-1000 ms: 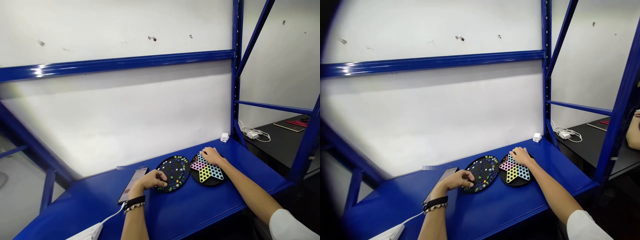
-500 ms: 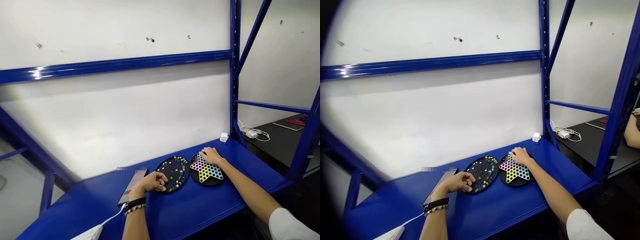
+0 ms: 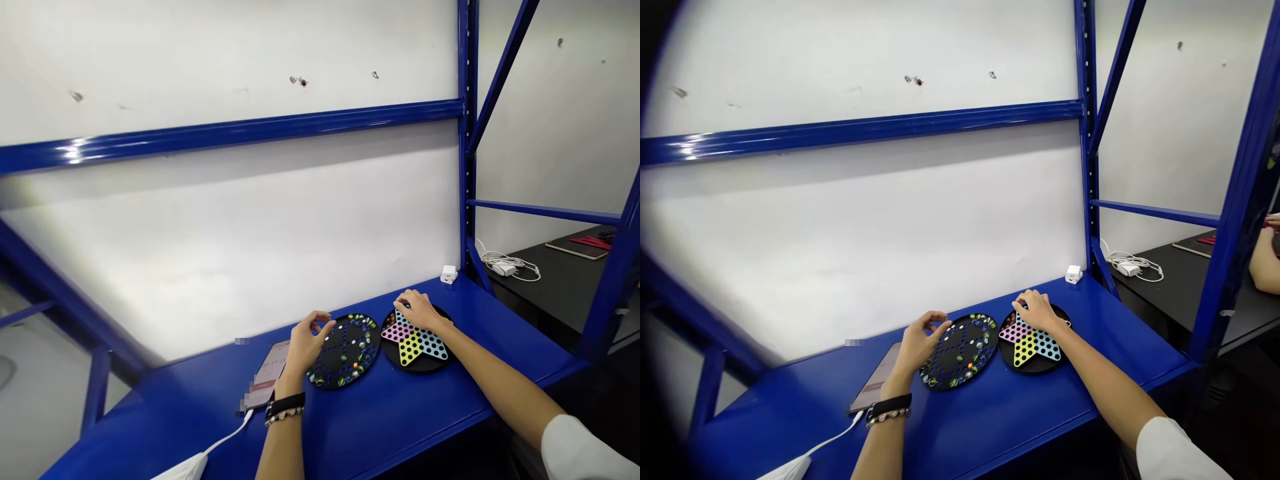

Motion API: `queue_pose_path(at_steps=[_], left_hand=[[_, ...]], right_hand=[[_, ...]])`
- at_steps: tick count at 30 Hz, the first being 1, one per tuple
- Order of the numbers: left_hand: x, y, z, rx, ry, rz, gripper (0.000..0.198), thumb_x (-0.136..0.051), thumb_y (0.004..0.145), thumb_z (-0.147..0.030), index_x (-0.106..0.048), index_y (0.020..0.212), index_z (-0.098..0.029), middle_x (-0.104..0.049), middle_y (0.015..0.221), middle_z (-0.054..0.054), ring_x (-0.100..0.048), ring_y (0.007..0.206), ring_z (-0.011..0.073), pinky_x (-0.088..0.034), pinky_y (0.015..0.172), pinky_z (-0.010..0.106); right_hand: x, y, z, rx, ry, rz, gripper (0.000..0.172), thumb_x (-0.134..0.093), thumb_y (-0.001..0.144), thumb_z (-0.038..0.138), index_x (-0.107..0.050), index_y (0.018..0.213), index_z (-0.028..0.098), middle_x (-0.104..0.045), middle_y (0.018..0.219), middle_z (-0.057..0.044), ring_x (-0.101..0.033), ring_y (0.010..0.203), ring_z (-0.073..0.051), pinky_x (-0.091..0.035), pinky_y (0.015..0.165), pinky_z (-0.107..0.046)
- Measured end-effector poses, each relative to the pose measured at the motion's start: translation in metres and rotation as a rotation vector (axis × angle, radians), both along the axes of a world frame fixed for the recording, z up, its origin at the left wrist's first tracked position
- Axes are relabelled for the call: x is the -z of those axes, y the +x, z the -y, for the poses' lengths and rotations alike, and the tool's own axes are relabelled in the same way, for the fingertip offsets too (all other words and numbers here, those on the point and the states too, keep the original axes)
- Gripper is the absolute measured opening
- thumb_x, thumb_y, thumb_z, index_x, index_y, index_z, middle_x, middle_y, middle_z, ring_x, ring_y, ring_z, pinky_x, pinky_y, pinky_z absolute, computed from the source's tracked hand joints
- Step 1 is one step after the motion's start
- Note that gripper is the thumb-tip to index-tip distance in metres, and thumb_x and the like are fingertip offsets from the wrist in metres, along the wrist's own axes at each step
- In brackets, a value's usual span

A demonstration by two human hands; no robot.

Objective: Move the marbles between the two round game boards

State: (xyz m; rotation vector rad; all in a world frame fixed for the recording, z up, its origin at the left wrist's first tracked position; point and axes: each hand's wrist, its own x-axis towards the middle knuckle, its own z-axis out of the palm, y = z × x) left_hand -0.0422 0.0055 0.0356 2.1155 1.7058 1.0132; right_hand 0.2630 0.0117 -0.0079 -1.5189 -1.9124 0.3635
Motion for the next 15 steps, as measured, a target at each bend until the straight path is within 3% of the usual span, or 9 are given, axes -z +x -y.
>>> queue_pose_path(at_steps=[3,8,12,15], left_hand=[[0.003,0.038,0.01,0.107,0.088,0.006,0.027,-0.058,0.083,-0.045,-0.064,0.096,-0.022,-0.072,0.095,0.002,-0.062,0.076,0.0172,-0.051,0.077,0.03],[0.015,0.088,0.027,0.271,0.128,-0.15,0.014,-0.056,0.086,-0.032,-0.065,0.094,-0.024,-0.07,0.094,0.002,-0.063,0.085,0.0184,-0.049,0.082,0.03],[0.019,0.097,0.03,0.314,0.158,-0.167,0.016,-0.056,0.084,-0.024,-0.064,0.098,-0.024,-0.069,0.097,0.002,-0.063,0.088,0.0176,-0.048,0.082,0.029],[0.01,0.082,0.027,0.31,0.099,-0.186,0.027,-0.061,0.083,-0.033,-0.063,0.109,-0.026,-0.068,0.107,0.003,-0.064,0.089,0.0184,-0.049,0.081,0.03]], right_hand=[[-0.009,-0.014,0.008,-0.081,0.02,-0.084,0.04,-0.042,0.095,0.052,-0.067,0.086,0.023,-0.068,0.094,-0.004,-0.059,0.097,-0.021,-0.039,0.092,-0.037],[-0.012,-0.032,0.017,-0.334,-0.058,-0.17,0.045,-0.048,0.092,0.054,-0.068,0.073,0.019,-0.065,0.072,-0.001,-0.058,0.073,-0.017,-0.042,0.072,-0.028],[-0.006,-0.036,0.017,-0.471,-0.151,-0.244,0.04,-0.049,0.092,0.048,-0.067,0.074,0.018,-0.061,0.065,0.001,-0.053,0.062,-0.014,-0.039,0.06,-0.024],[-0.006,-0.031,0.014,-0.424,-0.128,-0.204,0.034,-0.051,0.091,0.044,-0.069,0.08,0.018,-0.066,0.071,-0.001,-0.056,0.065,-0.015,-0.041,0.062,-0.025]])
